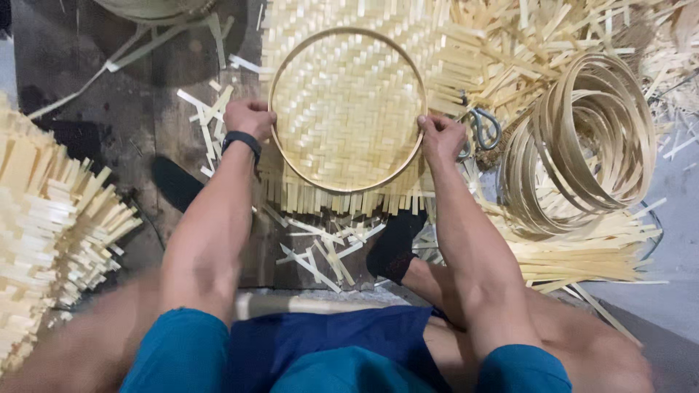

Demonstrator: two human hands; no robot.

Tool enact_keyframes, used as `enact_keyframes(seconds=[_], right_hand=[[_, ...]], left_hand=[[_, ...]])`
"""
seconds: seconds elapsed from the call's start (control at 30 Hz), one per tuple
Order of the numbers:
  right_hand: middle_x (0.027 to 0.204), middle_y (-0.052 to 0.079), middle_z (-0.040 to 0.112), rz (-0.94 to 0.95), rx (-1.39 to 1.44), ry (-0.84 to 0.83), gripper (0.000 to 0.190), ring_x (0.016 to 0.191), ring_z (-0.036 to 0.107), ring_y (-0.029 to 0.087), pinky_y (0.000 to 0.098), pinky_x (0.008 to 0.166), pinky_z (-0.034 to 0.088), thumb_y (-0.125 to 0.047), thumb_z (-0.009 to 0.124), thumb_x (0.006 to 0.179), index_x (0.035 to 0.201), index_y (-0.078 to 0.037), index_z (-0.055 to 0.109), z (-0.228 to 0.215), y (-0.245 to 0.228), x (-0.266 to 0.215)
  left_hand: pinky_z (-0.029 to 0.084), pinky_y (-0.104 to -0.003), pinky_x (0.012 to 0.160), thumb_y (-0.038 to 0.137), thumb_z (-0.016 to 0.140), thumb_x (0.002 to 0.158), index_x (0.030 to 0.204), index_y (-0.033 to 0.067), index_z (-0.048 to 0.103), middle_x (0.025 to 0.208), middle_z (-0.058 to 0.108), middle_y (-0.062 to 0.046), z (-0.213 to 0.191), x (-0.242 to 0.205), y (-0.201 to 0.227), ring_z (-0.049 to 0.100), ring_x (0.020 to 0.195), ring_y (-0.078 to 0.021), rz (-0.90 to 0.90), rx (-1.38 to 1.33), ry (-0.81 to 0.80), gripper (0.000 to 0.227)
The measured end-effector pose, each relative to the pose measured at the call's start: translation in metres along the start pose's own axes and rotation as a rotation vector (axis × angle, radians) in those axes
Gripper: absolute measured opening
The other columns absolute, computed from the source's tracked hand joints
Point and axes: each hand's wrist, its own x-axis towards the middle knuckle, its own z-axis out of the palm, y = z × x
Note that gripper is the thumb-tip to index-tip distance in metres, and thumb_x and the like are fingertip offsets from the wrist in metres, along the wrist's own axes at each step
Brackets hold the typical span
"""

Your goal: The person weaves bamboo trays by hand, first pressing a circular frame onto a flat bamboo sheet, then using shears to trim the excess bamboo around the frame's edge.

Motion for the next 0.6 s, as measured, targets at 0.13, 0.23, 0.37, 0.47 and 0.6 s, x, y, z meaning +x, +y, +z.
enact_keyframes(seconds=[0.13, 0.23, 0.37, 0.47, 0.6], right_hand=[[0.082, 0.009, 0.079, -0.062, -0.04, 0.019, 0.026, 0.071, 0.074, 0.016, 0.0304, 0.075, 0.057, -0.026, 0.084, 0.083, 0.1, -0.007, 0.082, 0.002, 0.003, 0.001], [0.081, 0.01, 0.079, -0.059, -0.047, 0.009, 0.025, 0.071, 0.074, 0.018, 0.032, 0.075, 0.057, -0.027, 0.083, 0.082, 0.098, -0.008, 0.082, 0.005, 0.007, 0.004], [0.079, 0.01, 0.078, -0.042, -0.085, -0.004, 0.025, 0.069, 0.073, 0.018, 0.0321, 0.073, 0.057, -0.027, 0.085, 0.081, 0.096, -0.007, 0.082, 0.006, 0.016, 0.008], [0.077, 0.009, 0.077, -0.04, -0.034, -0.041, 0.025, 0.066, 0.072, 0.015, 0.0308, 0.068, 0.057, -0.027, 0.084, 0.084, 0.095, -0.005, 0.082, 0.006, 0.02, 0.009], [0.073, 0.007, 0.075, 0.031, 0.094, -0.155, 0.024, 0.059, 0.067, 0.012, 0.0286, 0.059, 0.056, -0.024, 0.08, 0.089, 0.097, -0.002, 0.081, 0.004, 0.018, 0.012]], left_hand=[[0.063, -0.031, 0.072, 0.012, 0.085, 0.069, 0.09, 0.0097, 0.081, 0.087, 0.079, -0.006, 0.006, 0.017, -0.014, 0.077, 0.076, -0.0167, -0.187, -0.105, -0.08, 0.021], [0.062, -0.03, 0.078, 0.017, 0.091, 0.067, 0.089, 0.009, 0.082, 0.088, 0.079, -0.008, 0.009, 0.025, -0.03, 0.076, 0.079, -0.0164, -0.089, -0.07, -0.018, 0.025], [0.059, -0.032, 0.085, 0.02, 0.094, 0.065, 0.092, 0.0105, 0.083, 0.093, 0.08, -0.009, 0.014, 0.038, -0.043, 0.076, 0.085, -0.0182, -0.081, -0.024, -0.081, 0.03], [0.059, -0.031, 0.087, 0.019, 0.094, 0.064, 0.095, 0.0107, 0.083, 0.097, 0.08, -0.009, 0.017, 0.043, -0.049, 0.076, 0.089, -0.0178, -0.098, -0.097, -0.122, 0.033], [0.057, -0.032, 0.089, 0.024, 0.093, 0.066, 0.097, 0.0106, 0.083, 0.099, 0.08, -0.007, 0.017, 0.037, -0.041, 0.075, 0.092, -0.0179, -0.03, -0.108, -0.133, 0.036]])
